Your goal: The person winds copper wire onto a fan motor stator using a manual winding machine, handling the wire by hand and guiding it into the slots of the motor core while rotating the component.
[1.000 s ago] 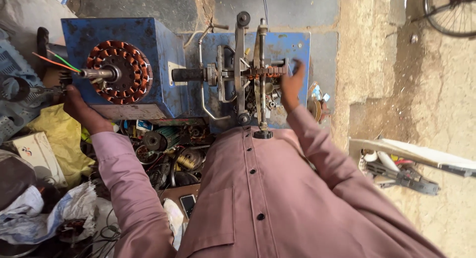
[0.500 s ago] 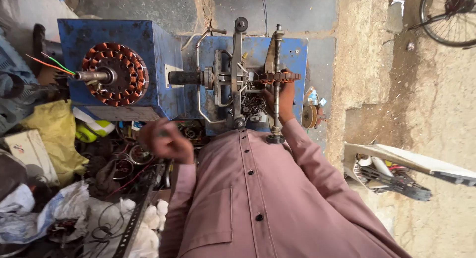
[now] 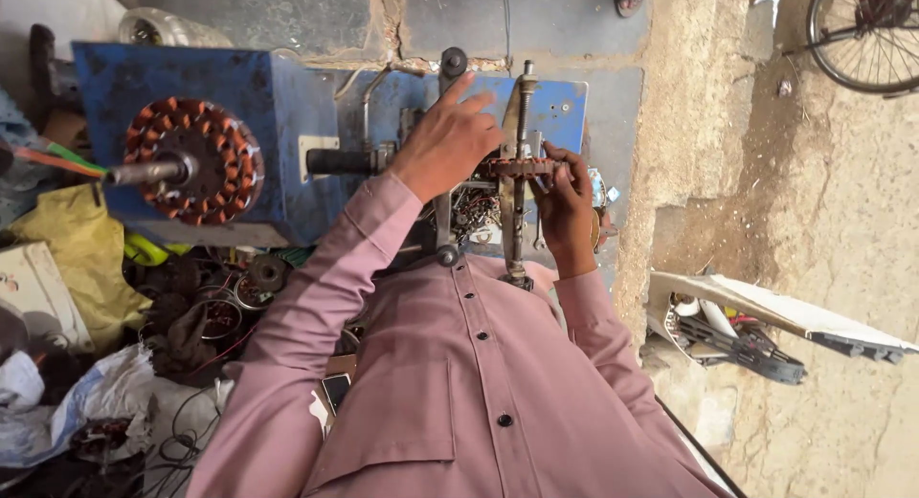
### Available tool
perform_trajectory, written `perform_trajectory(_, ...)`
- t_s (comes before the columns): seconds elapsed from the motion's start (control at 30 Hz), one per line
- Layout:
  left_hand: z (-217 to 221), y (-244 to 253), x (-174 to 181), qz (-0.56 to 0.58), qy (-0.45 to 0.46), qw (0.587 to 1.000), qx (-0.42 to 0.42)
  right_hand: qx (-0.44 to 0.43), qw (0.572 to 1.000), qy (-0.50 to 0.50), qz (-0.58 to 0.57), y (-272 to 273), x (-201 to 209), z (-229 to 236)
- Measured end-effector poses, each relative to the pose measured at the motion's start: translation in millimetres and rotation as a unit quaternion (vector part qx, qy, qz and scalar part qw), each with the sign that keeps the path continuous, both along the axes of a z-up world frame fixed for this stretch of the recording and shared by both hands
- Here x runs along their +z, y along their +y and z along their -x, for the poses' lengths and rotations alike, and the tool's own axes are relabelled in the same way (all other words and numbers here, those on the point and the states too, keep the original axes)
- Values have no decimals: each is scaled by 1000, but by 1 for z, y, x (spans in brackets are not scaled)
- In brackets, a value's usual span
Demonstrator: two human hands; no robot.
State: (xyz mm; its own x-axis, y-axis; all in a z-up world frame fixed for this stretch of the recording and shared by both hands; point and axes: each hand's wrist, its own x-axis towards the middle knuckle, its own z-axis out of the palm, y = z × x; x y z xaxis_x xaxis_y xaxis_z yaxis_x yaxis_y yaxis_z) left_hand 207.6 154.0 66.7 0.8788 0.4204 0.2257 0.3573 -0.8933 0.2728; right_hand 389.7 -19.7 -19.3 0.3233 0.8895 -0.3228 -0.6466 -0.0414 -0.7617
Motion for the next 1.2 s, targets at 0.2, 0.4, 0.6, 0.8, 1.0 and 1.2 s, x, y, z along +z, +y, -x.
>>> perform_trajectory(0.2, -28, 21, -11, 222, -67, 972, -37, 36, 977, 202, -61, -4, -17, -5)
perform_trajectory(0.4, -37, 18, -16, 253, -41, 966, -35, -9, 991, 131, -12, -5, -3, -2)
perform_trajectory(0.6, -51, 12, -22, 233, -56, 970, -37, 43, 965, -260, 3, 7, 42, -10)
perform_trajectory(0.8, -42, 6, -15, 192, 4, 981, 28, 158, 952, -255, 56, 28, 54, -24)
perform_trajectory(1.0, -18, -14, 37, 186, -58, 971, 141, 218, 957, -168, 95, 42, 46, -35)
perform_trajectory(1.2, -18, -69, 56, 256, 16, 964, 64, 248, 953, -128, 118, 48, 43, -41)
